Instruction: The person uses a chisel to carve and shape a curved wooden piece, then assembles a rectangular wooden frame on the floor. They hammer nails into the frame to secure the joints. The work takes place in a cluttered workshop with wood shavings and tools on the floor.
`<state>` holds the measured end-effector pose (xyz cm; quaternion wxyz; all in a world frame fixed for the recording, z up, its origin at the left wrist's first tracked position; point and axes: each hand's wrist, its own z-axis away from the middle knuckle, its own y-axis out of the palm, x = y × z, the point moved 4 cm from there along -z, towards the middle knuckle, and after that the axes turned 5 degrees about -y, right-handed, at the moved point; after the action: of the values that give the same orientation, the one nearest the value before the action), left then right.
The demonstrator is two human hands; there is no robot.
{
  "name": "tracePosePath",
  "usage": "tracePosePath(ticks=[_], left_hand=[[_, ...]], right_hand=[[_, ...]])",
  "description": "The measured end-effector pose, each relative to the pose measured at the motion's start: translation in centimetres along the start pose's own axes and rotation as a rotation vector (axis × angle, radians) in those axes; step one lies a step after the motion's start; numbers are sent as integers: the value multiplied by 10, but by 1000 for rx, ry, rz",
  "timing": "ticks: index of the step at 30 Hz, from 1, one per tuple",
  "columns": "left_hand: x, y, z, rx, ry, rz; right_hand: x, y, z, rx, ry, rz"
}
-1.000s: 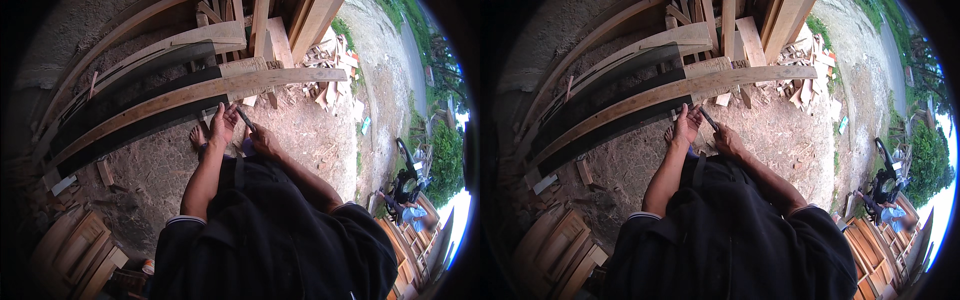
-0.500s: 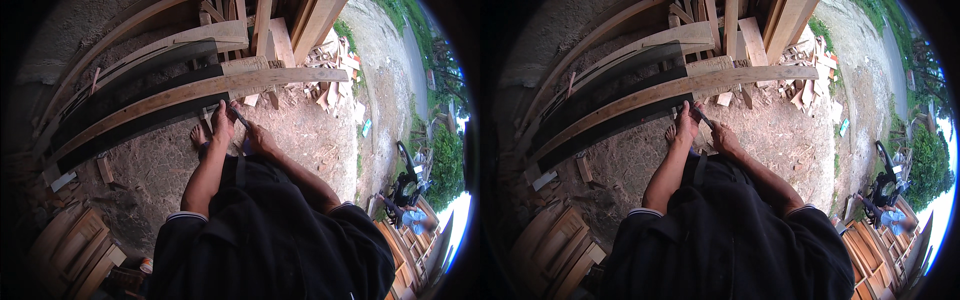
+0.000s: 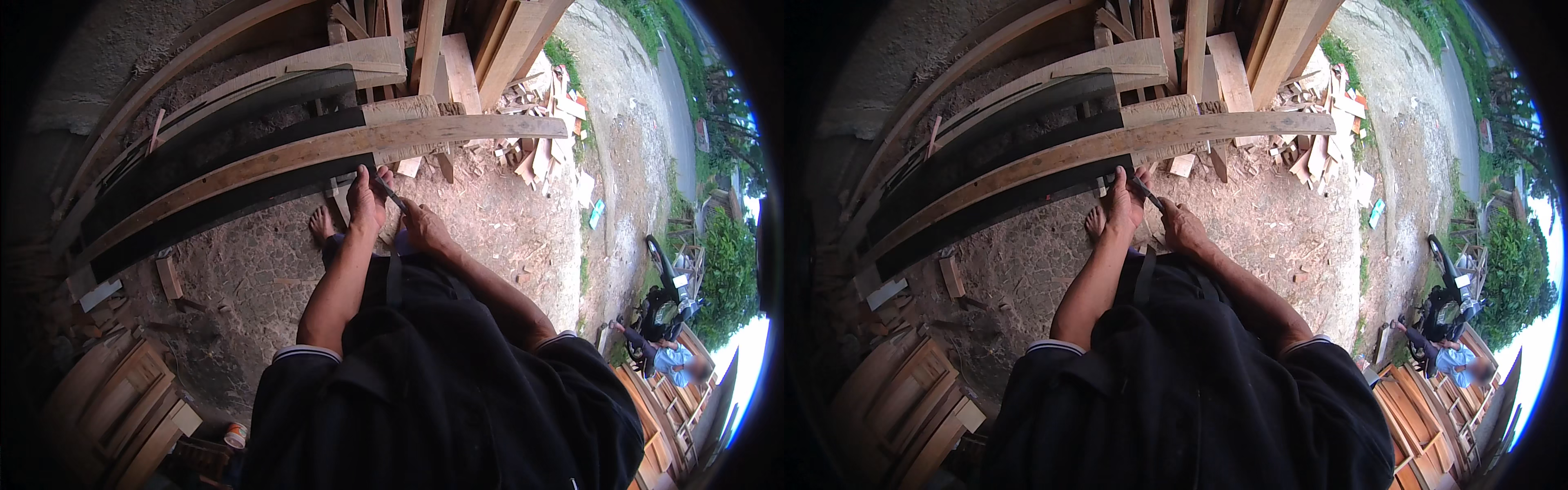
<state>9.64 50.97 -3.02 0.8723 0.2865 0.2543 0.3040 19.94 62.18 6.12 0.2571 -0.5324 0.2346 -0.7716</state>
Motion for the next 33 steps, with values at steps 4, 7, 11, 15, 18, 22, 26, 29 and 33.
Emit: tracePosePath(ticks=[4, 7, 11, 15, 18, 22, 26, 29, 33], left_hand=[[5, 5, 2, -20, -23, 71], [9, 13, 4, 8, 8, 108], [10, 17, 3, 43, 22, 131], [11, 16, 5, 6, 20, 102], [9, 17, 5, 60, 29, 88], [8, 16, 3, 119, 35, 81], [10, 14, 0, 138, 40, 95], [9, 13, -1, 168, 26, 107], [11, 12, -1, 121, 28, 104]], right_hand=[[0, 0, 0, 15, 4, -7], [0, 3, 0, -8, -20, -26], [-6, 7, 2, -15, 18, 9], [-7, 8, 2, -6, -23, 6], [-5, 7, 1, -23, -40, 11], [0, 6, 0, -21, -27, 24], [2, 5, 0, 58, 30, -3], [6, 3, 0, 47, 34, 8], [8, 1, 0, 47, 34, -3]])
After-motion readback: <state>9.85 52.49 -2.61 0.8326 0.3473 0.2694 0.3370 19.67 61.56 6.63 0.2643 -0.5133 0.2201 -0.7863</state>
